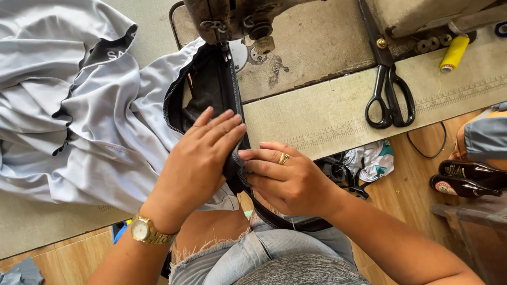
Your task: Cutting a black fabric strip and sewing it onto a garment using an industrial sewing machine.
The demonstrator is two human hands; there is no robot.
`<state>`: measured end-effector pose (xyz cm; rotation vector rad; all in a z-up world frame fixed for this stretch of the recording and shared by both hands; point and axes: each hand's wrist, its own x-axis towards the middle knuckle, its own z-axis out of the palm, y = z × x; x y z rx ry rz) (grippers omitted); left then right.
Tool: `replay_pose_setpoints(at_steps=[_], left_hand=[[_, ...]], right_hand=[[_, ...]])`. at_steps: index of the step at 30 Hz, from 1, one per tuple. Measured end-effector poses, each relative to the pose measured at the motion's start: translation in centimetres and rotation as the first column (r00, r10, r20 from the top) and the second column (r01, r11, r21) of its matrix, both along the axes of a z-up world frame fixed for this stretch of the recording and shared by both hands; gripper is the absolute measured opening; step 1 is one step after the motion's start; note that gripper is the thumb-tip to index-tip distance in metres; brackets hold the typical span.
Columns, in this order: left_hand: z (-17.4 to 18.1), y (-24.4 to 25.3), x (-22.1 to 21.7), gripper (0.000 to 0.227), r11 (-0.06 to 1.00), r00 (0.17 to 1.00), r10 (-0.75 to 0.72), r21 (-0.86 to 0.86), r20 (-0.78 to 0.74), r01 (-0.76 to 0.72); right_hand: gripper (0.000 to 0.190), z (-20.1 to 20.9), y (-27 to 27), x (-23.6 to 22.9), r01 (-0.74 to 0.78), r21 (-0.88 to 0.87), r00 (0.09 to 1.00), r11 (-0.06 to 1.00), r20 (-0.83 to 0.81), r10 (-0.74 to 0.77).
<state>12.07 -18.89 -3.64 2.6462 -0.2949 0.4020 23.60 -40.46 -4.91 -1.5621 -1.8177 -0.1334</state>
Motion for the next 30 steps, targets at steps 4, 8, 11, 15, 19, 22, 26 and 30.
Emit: replay_pose_setpoints(at_steps=[4, 8, 11, 15, 19, 22, 26, 30], left_hand=[[-0.4, -0.4, 0.3, 0.055, 0.999, 1.0, 0.0, 0.042, 0.011, -0.001], [0.8, -0.8, 0.2, 0.058, 0.999, 1.0, 0.006, -0.053, -0.021, -0.007], [0.2, -1.6, 0.5, 0.042, 1.0, 1.0, -0.003, -0.028, 0.005, 0.003], [-0.4, -1.3, 0.6, 0.045, 0.999, 1.0, -0.011, -0.045, -0.017, 0.01], [-0.5, -1.3, 0.5, 0.056, 0.999, 0.999, -0.005, -0.052, -0.051, 0.002], [-0.5, -1.1, 0.4, 0.059, 0.998, 0.998, 0.002, -0.059, -0.07, -0.006], [-0.6, -0.7, 0.7, 0.073, 0.995, 0.995, 0.002, -0.099, -0.103, -0.012], [-1.5, 0.3, 1.9, 0.074, 0.997, 0.995, 0.016, -0.076, -0.096, -0.023]], right_hand=[[0.016, 0.4, -0.1, 0.0, 0.004, 0.003, 1.0, 1.0, -0.024, -0.004], [0.016, 0.3, -0.2, 0.1, 0.013, 0.013, 1.0, 1.0, -0.024, -0.013], [0.015, -0.7, -0.4, 0.2, 0.027, 0.02, 1.0, 0.999, -0.012, -0.027], [0.013, -0.2, -0.2, 0.1, 0.034, 0.027, 0.999, 0.999, -0.026, -0.033], [0.015, 0.0, -0.3, 0.0, 0.044, 0.007, 0.999, 0.999, -0.008, -0.044], [0.016, 0.2, -0.3, 0.0, 0.057, -0.019, 0.998, 0.998, 0.008, -0.057], [0.019, 0.5, -0.1, 0.3, 0.044, -0.039, 0.999, 0.998, 0.015, -0.044], [0.015, 0.6, 0.4, 1.3, 0.048, -0.101, 0.999, 0.994, 0.011, -0.047]])
